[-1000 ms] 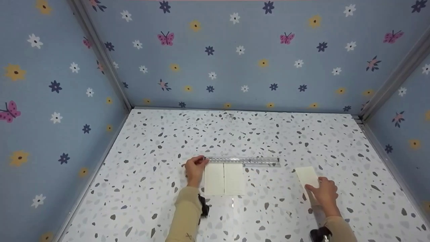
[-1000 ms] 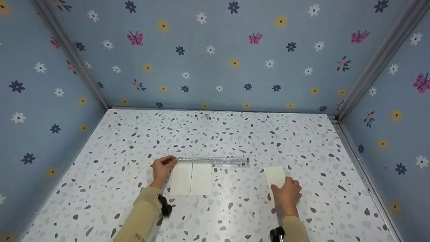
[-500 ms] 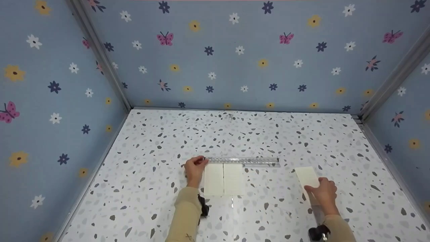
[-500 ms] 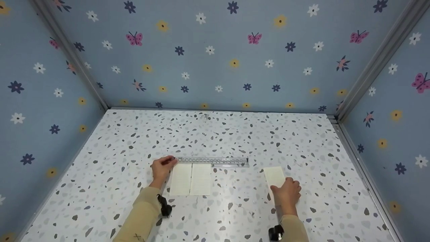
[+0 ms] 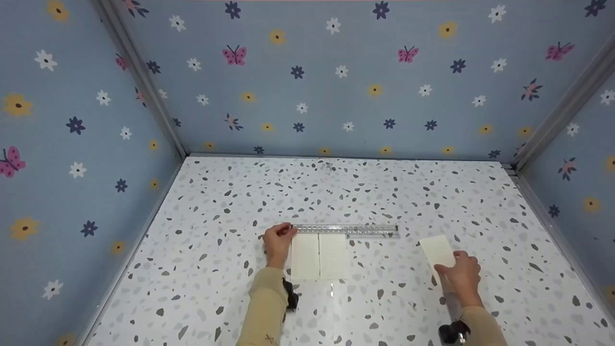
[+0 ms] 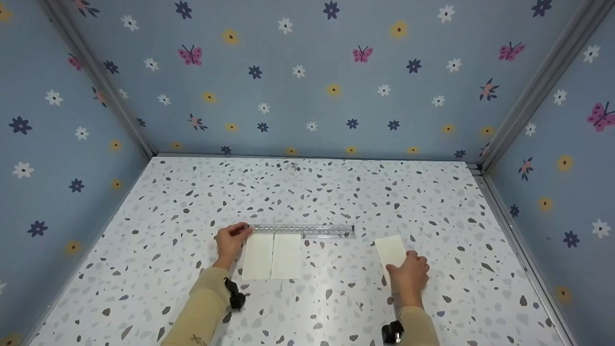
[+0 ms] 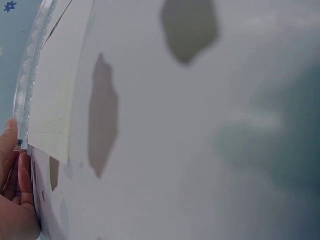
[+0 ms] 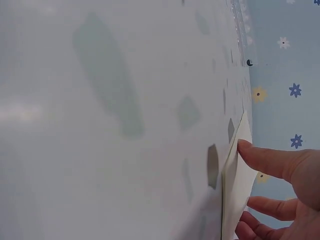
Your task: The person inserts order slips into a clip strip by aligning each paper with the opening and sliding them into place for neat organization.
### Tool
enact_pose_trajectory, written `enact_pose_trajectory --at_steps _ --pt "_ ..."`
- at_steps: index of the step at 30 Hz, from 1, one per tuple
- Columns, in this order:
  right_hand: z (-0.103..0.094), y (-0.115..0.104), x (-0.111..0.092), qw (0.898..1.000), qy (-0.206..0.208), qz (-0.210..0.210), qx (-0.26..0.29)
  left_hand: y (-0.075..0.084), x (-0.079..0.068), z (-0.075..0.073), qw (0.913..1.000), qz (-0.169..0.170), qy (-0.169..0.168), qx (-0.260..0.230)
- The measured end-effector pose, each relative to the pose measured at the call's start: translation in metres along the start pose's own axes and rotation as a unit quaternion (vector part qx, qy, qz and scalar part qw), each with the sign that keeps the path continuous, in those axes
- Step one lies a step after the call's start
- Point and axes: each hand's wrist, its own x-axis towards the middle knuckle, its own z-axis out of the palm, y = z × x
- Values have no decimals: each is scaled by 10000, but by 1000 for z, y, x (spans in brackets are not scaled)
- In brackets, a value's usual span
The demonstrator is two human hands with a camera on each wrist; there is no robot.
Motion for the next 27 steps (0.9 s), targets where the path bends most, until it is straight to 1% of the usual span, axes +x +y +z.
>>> enact_pose_trajectory --at_steps 4,8,14,17,22,27 --pt "2 -2 -1 9999 153 -7 -5 0 1 0 10000 -35 14 -49" --pt "5 -3 -1 9992 382 -106 22 1 0 0 10000 -46 -9 -81" --pt "7 0 1 9971 652 -314 217 0 0 -2 9998 126 -81 115" --pt "7 0 2 9968 617 -356 362 0 0 -2 9997 138 -95 150" --pt "6 -2 1 9963 492 -400 579 0 1 -2 9998 38 -80 196" --pt "6 -5 -2 9973 387 -372 493 -1 1 -1 9998 -16 -87 205"
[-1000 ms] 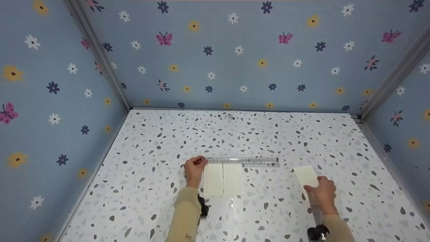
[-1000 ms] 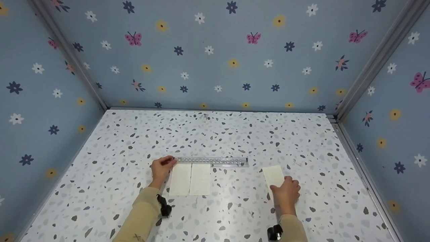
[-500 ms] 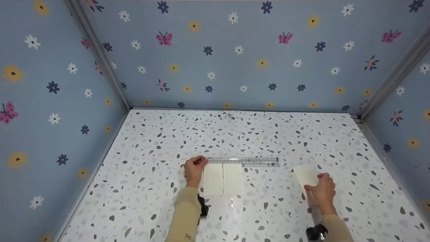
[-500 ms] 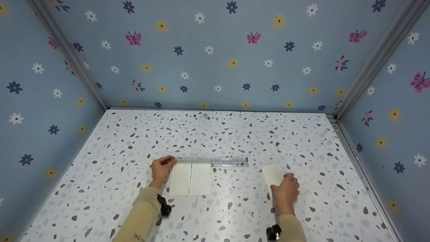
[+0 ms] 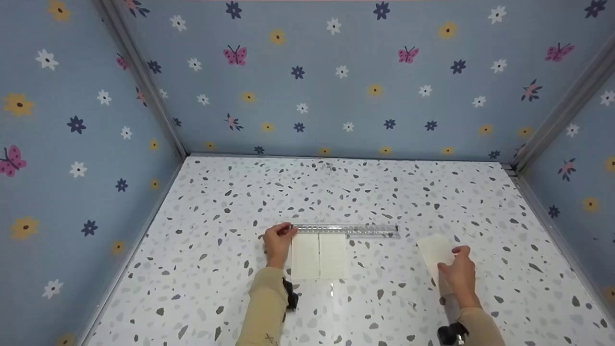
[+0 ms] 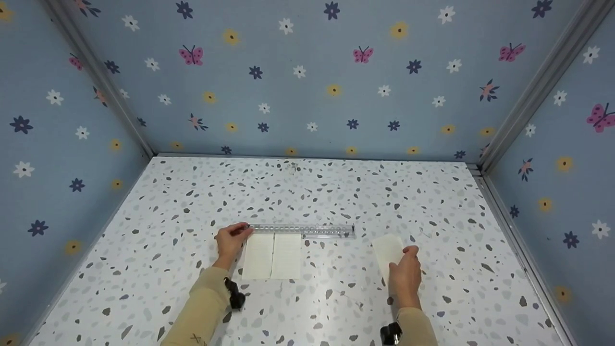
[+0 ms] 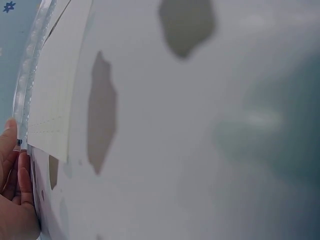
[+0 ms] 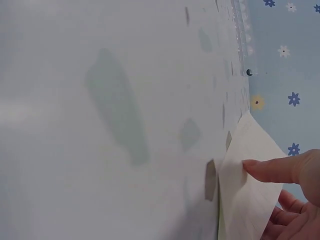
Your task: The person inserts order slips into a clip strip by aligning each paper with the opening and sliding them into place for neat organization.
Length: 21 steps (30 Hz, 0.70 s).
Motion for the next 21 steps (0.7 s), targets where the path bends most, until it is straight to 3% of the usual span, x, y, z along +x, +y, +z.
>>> enact_pose_trajectory --at_steps 11,17,21 --pt "-2 -3 -4 9997 54 -197 -97 -1 0 1 9999 76 43 -65" --pt "-3 -6 -9 9976 355 -592 3 -1 0 1 9999 101 85 -36" --pt "-2 -8 -11 9971 435 -620 49 0 0 1 9999 35 106 87"
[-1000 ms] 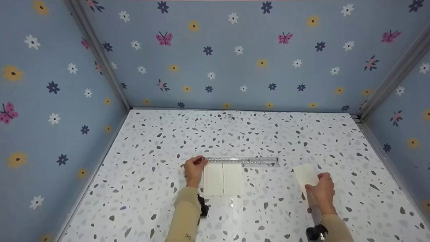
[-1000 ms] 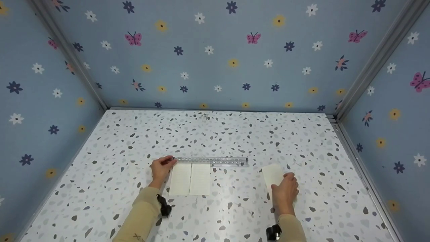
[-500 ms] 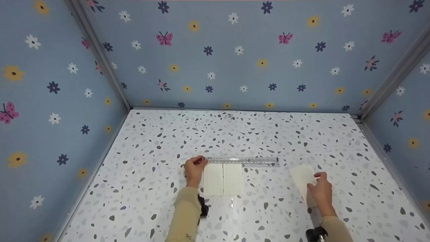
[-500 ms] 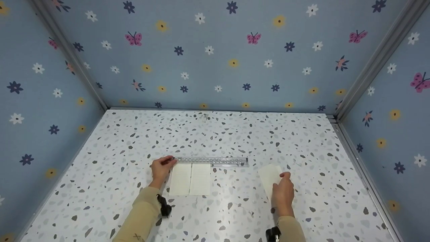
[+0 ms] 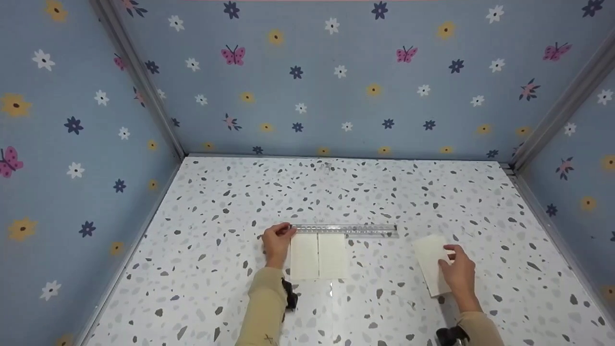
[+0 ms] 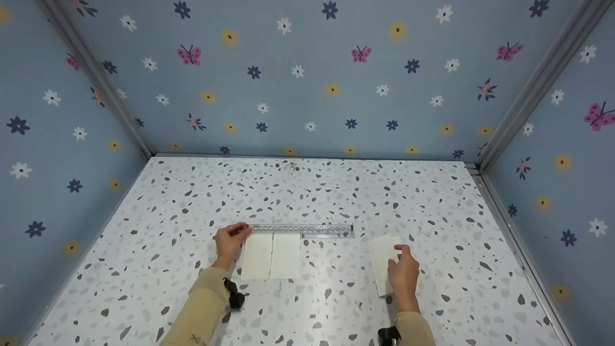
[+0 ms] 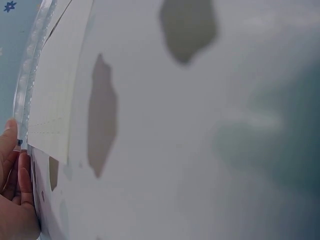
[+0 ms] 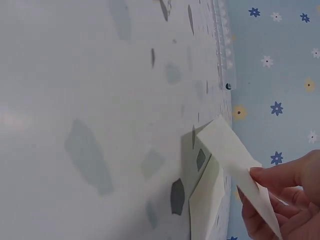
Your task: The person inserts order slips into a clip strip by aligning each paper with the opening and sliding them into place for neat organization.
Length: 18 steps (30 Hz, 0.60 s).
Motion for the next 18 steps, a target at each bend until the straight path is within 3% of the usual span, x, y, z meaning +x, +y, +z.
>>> enact_pose_trajectory --at_steps 8,18 --pt "0 -2 -3 9994 167 -90 289 3 -1 -1 10000 76 15 -15" --pt "11 1 -7 9962 268 200 805 3 -2 -1 9999 52 28 -95"
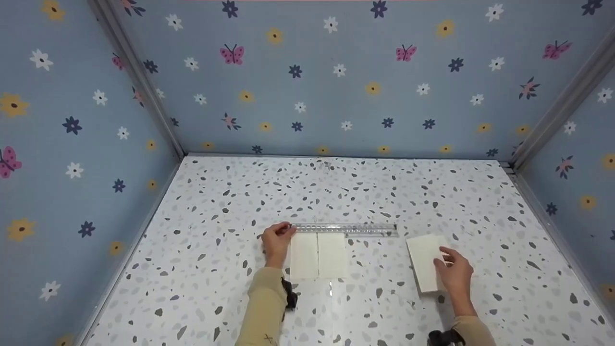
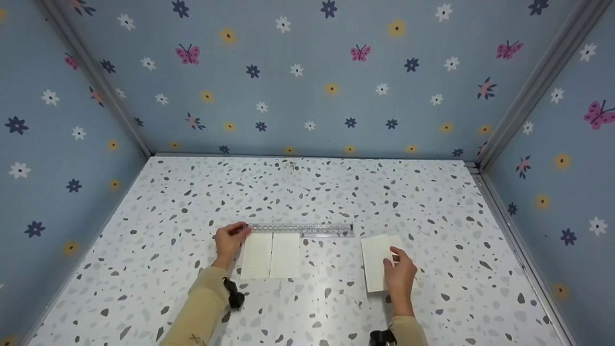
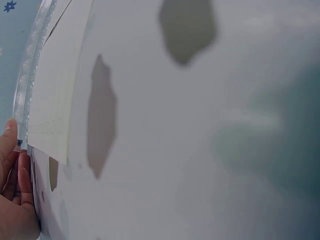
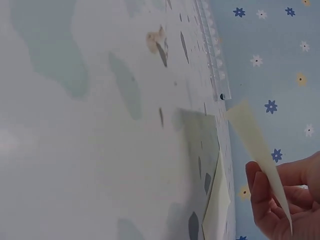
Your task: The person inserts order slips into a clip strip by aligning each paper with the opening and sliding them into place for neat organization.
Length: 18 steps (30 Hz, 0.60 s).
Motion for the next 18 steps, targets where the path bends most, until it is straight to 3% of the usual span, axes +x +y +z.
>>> enact_pose_trajectory --at_steps 7,18 --pt "10 -2 -2 9998 9 -59 191 -1 1 1 10000 5 25 -47" --pt "25 -6 0 9980 -256 370 445 -1 2 1 10000 -49 4 62"
